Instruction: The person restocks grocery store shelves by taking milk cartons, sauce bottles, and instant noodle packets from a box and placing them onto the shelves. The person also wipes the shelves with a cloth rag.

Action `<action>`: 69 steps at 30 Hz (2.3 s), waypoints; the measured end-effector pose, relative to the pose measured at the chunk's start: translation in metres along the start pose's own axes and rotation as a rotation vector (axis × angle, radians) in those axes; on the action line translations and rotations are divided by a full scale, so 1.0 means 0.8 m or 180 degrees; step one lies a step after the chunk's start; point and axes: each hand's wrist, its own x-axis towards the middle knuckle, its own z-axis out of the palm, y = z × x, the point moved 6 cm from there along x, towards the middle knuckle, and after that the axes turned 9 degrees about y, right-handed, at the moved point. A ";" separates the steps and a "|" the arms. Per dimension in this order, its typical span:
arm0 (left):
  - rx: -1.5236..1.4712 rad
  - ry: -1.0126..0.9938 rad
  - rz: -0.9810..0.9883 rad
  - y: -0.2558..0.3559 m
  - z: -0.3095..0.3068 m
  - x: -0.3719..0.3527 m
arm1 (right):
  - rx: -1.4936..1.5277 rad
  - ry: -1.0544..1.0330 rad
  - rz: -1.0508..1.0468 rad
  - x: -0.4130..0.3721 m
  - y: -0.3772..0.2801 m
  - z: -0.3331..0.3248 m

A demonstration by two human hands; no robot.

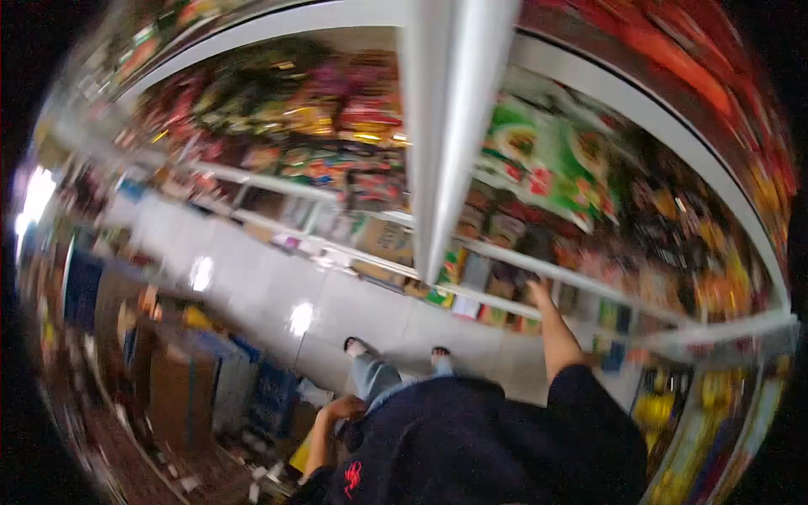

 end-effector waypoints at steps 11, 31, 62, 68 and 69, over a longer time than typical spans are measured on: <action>-0.0131 0.0636 -0.2168 0.001 0.130 -0.082 | 0.2513 -0.1129 0.2468 0.036 0.048 0.115; -0.0735 0.0732 -0.0615 -0.063 0.094 -0.055 | 0.2205 0.0101 0.1483 -0.047 -0.029 -0.109; -0.2737 0.0530 -0.0969 -0.204 -0.128 -0.058 | -0.1493 -0.4597 -0.1425 -0.330 -0.561 0.318; -0.2698 0.1221 0.1433 -0.121 -0.373 0.089 | -0.0147 -0.1771 -0.2494 -0.216 -0.588 0.466; -0.2205 0.1313 0.2167 -0.090 -0.384 0.105 | -0.0120 -0.1654 -0.2536 -0.221 -0.584 0.496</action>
